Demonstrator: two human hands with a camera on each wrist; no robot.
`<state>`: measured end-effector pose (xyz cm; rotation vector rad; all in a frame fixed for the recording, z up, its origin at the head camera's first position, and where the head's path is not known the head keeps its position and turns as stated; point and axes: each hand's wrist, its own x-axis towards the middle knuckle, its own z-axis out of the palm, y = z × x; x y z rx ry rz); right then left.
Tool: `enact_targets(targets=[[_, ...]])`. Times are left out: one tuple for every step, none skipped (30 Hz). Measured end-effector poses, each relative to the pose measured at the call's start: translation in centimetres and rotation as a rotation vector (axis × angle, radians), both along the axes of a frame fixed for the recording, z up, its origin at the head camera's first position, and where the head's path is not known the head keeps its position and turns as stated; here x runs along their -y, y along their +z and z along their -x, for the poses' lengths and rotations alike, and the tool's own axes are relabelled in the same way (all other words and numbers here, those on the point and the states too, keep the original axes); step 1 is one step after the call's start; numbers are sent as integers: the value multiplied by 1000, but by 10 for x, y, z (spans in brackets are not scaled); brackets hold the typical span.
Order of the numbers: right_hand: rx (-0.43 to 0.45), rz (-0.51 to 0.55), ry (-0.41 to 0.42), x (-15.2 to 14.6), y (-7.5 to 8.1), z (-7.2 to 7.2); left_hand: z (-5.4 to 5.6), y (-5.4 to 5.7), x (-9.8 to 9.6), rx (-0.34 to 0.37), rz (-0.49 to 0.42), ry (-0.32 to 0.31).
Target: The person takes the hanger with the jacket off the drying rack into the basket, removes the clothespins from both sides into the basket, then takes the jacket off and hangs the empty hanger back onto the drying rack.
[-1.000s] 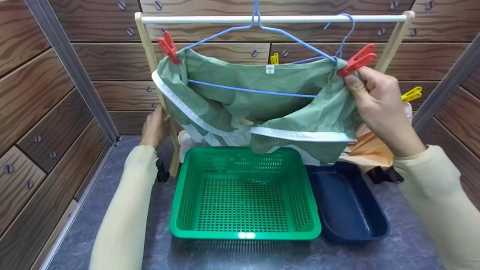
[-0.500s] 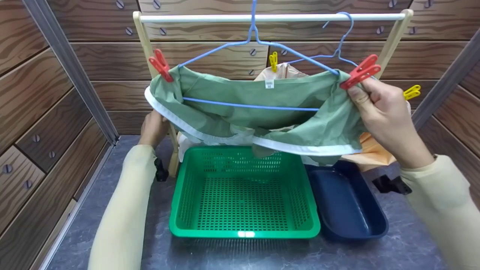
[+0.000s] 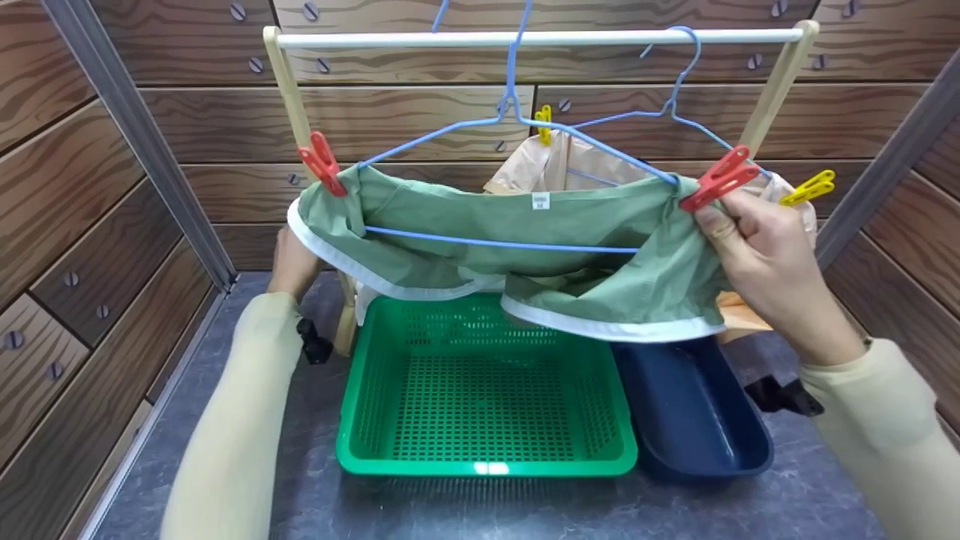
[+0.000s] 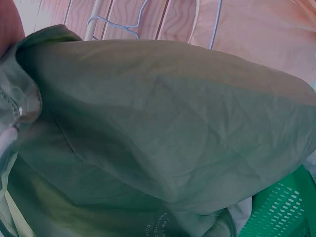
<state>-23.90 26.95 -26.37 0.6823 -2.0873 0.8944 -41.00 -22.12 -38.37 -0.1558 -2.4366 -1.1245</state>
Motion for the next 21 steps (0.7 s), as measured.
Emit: enact_targets(targets=[[11,9,16,0,-2,0,-1,4,1,-43,-21,-1],[19,16,31,-1,-3,-1,-2,8,2,-79,-50,-6],[21,18,36,-1,-4,-1,-3,14,2,-104,-84,-6],[19,12,31,-1,-5,-1,-5,20,2,-122,-116,-6],[21,8,31,-1,-6,-1,-7,26,2,-138,-146,-6],[27,11,32,-1,-6,-1,-10,33,1,-144,-196,-16],[36,17,35,0,-7,-1,-14,40,1,-154,-251,-31],[47,23,39,0,-7,-2,-19,48,-1,-162,-311,-51],[59,33,47,1,-8,-2,-24,55,-2,-176,-371,-74],[69,38,48,1,-8,-2,-30,63,-4,-192,-425,-105],[82,49,53,2,-9,-3,-37,69,-7,-214,-474,-142],[92,60,56,2,-10,-3,-44,76,-9,-230,-506,-179],[98,65,59,2,-10,-3,-51,82,-12,-251,-520,-211],[103,67,59,2,-11,-3,-59,87,-14,-267,-529,-247],[105,67,57,2,-11,-4,-67,91,-17,-277,-532,-282],[107,67,57,2,-11,-4,-75,95,-20,-284,-527,-319],[110,70,60,3,-11,-4,-82,97,-22,-286,-516,-351],[114,74,63,3,-12,-3,-90,99,-24,-282,-497,-375],[117,76,66,3,-12,-3,-96,100,-26,-279,-479,-399],[117,76,67,3,-13,-3,-103,100,-27,-271,-461,-421],[116,72,69,3,-14,-3,-109,100,-27,-261,-436,-431]])
